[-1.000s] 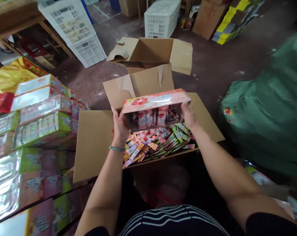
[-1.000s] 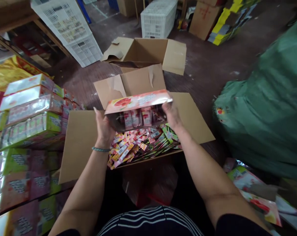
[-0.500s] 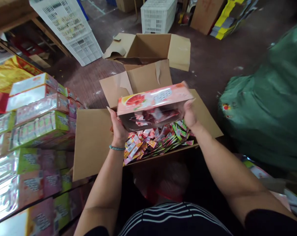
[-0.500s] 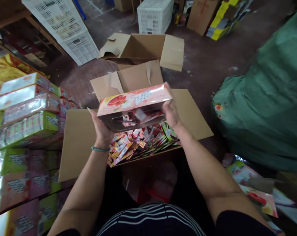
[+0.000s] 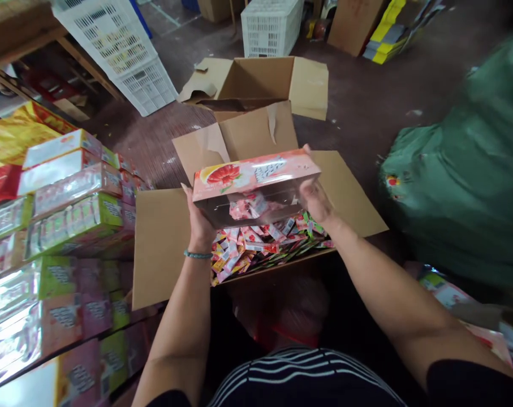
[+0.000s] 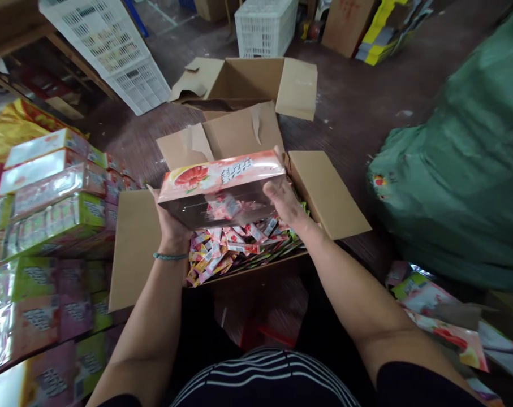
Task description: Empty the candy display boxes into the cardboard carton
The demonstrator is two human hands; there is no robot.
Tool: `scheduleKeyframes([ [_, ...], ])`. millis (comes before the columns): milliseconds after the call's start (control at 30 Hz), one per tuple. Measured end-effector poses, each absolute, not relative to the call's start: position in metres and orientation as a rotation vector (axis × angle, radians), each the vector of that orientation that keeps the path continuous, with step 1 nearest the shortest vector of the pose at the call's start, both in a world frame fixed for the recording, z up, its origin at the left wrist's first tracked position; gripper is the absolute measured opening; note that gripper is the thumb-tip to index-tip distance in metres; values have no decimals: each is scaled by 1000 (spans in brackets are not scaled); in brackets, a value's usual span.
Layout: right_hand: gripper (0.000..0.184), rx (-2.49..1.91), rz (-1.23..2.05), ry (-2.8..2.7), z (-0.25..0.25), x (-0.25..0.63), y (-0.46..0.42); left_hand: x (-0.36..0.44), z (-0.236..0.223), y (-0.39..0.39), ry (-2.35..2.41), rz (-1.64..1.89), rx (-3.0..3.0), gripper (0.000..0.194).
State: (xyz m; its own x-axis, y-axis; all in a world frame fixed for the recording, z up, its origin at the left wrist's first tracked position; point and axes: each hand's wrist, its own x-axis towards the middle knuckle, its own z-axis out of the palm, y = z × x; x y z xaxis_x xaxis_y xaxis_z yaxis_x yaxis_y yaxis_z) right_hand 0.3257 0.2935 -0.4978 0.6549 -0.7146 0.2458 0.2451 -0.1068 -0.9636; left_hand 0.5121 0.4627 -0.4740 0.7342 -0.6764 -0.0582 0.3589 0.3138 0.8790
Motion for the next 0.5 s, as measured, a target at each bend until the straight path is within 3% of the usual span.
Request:
scheduleKeyframes([
  [100,97,-1328,-879,506,-504,330,291,524,-471,470,-283,-723,999,69],
  [267,75,-1087,-919,628,-517,338,282,527,-478,475,26,-652,1056,19],
  [433,75,-896,-786,609,-508,340,302,505,-481,465,-58,-796,1175,24],
  [500,80,-900,-784,579,-507,341,307,500,-478,465,-75,-602,1270,27],
])
